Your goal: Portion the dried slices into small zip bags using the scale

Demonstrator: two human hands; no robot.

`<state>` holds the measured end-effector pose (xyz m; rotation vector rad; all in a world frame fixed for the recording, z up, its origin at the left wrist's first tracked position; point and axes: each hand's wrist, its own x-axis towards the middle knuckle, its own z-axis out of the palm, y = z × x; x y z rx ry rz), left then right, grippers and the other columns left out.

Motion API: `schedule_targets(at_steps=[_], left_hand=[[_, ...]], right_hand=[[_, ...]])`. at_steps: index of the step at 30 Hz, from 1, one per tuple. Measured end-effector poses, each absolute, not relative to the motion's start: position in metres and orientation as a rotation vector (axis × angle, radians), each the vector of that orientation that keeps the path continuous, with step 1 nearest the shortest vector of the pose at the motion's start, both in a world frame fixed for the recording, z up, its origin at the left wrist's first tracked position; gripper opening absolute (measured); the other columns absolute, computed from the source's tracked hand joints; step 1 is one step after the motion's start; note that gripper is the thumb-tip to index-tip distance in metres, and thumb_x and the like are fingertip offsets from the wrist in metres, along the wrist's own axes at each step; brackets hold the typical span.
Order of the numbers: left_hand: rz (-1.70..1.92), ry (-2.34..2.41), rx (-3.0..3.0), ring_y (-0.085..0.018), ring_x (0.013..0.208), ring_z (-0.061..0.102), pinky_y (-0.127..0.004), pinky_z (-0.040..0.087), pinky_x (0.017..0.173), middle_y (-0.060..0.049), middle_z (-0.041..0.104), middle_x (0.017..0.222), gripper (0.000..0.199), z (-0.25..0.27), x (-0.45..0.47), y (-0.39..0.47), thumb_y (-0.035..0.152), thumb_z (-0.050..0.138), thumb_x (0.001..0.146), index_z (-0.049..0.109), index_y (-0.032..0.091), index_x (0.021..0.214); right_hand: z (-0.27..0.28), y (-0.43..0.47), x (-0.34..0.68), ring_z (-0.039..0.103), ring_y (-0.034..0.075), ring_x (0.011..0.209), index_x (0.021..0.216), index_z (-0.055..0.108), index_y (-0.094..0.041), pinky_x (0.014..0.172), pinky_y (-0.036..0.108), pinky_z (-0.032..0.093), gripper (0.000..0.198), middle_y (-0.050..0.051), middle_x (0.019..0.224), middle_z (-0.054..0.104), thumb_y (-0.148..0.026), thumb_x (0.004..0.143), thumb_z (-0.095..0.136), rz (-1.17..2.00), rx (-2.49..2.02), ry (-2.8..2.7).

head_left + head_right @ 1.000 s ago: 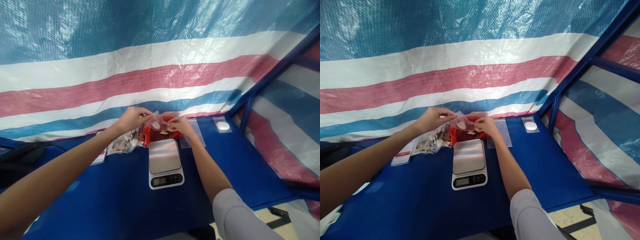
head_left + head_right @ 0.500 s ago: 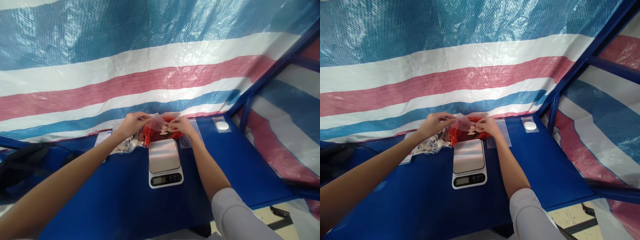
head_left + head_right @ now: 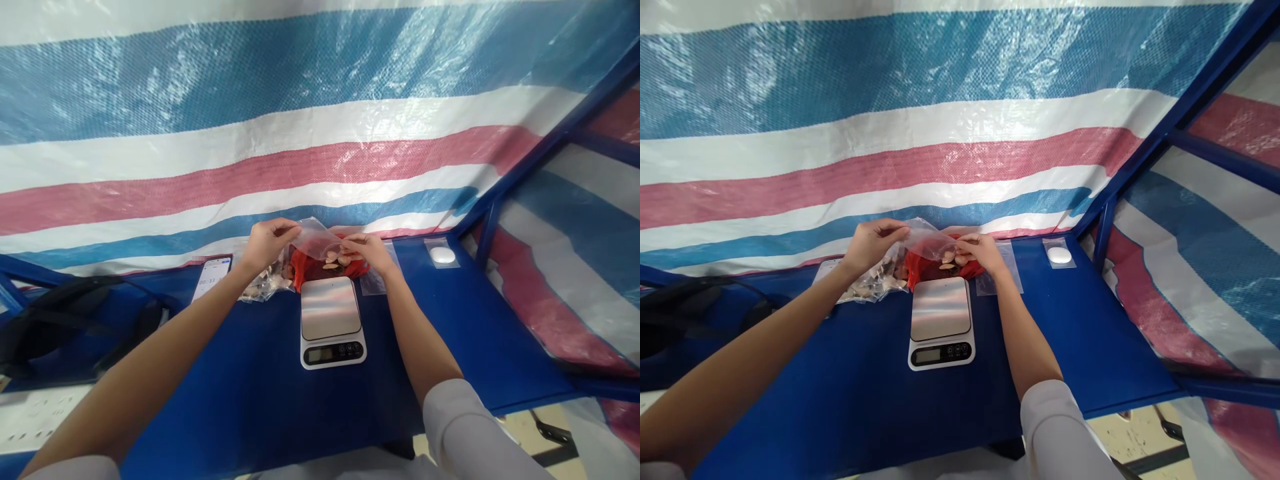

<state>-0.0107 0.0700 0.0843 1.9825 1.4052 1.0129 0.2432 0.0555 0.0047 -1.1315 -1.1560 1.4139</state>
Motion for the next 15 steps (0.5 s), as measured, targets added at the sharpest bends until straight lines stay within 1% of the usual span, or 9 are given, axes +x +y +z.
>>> schedule_targets(at_steps=[2,5,8,11,13,15], left_hand=[[1.078,1.413,1.920,-0.020,0.079,0.069,-0.030,0.052,0.076,-0.004,0.077,0.084,0.027,0.083,-0.011,0.065,0.045,0.068,0.078,0.076,0.020,0.082],[1.164,1.435,1.815,-0.020,0.083,0.070,-0.030,0.054,0.080,-0.004,0.078,0.089,0.027,0.079,-0.011,0.053,0.044,0.068,0.077,0.077,0.019,0.085],[1.268,1.460,1.675,-0.021,0.087,0.071,-0.031,0.055,0.082,-0.004,0.079,0.092,0.029,0.070,-0.007,0.037,0.045,0.071,0.076,0.077,0.019,0.087],[1.371,1.422,1.483,-0.021,0.081,0.072,-0.031,0.057,0.076,-0.005,0.078,0.086,0.033,0.057,0.000,0.023,0.047,0.074,0.075,0.077,0.017,0.088],[1.397,1.377,1.351,-0.021,0.079,0.072,-0.031,0.059,0.073,-0.005,0.077,0.082,0.036,0.048,0.006,0.014,0.049,0.075,0.073,0.076,0.016,0.089],[1.413,1.320,1.221,-0.022,0.078,0.073,-0.033,0.060,0.074,-0.005,0.077,0.081,0.038,0.040,0.012,0.006,0.049,0.078,0.071,0.075,0.015,0.089]], right_hand=[[0.007,0.052,0.243,0.072,0.020,0.085,0.092,0.077,-0.016,0.079,0.033,0.061,0.040,0.005,0.087,0.077,-0.046,0.066,0.084,1.368,-1.115,-1.126],[0.010,0.045,0.243,0.073,0.021,0.090,0.098,0.077,-0.016,0.084,0.034,0.061,0.046,0.007,0.095,0.078,-0.047,0.064,0.085,1.319,-1.109,-1.058],[0.009,0.035,0.243,0.074,0.023,0.096,0.095,0.077,-0.017,0.086,0.034,0.061,0.050,0.009,0.100,0.078,-0.054,0.062,0.085,1.279,-1.107,-0.962],[0.007,0.022,0.240,0.075,0.025,0.097,0.090,0.077,-0.018,0.084,0.035,0.062,0.052,0.010,0.098,0.078,-0.062,0.062,0.083,1.246,-1.095,-0.920],[0.006,0.013,0.238,0.075,0.026,0.095,0.088,0.077,-0.019,0.086,0.037,0.062,0.051,0.008,0.095,0.078,-0.061,0.061,0.083,1.217,-1.079,-0.912],[0.007,0.005,0.237,0.074,0.025,0.092,0.088,0.078,-0.019,0.087,0.038,0.062,0.048,0.006,0.092,0.078,-0.057,0.060,0.086,1.185,-1.080,-0.915]])
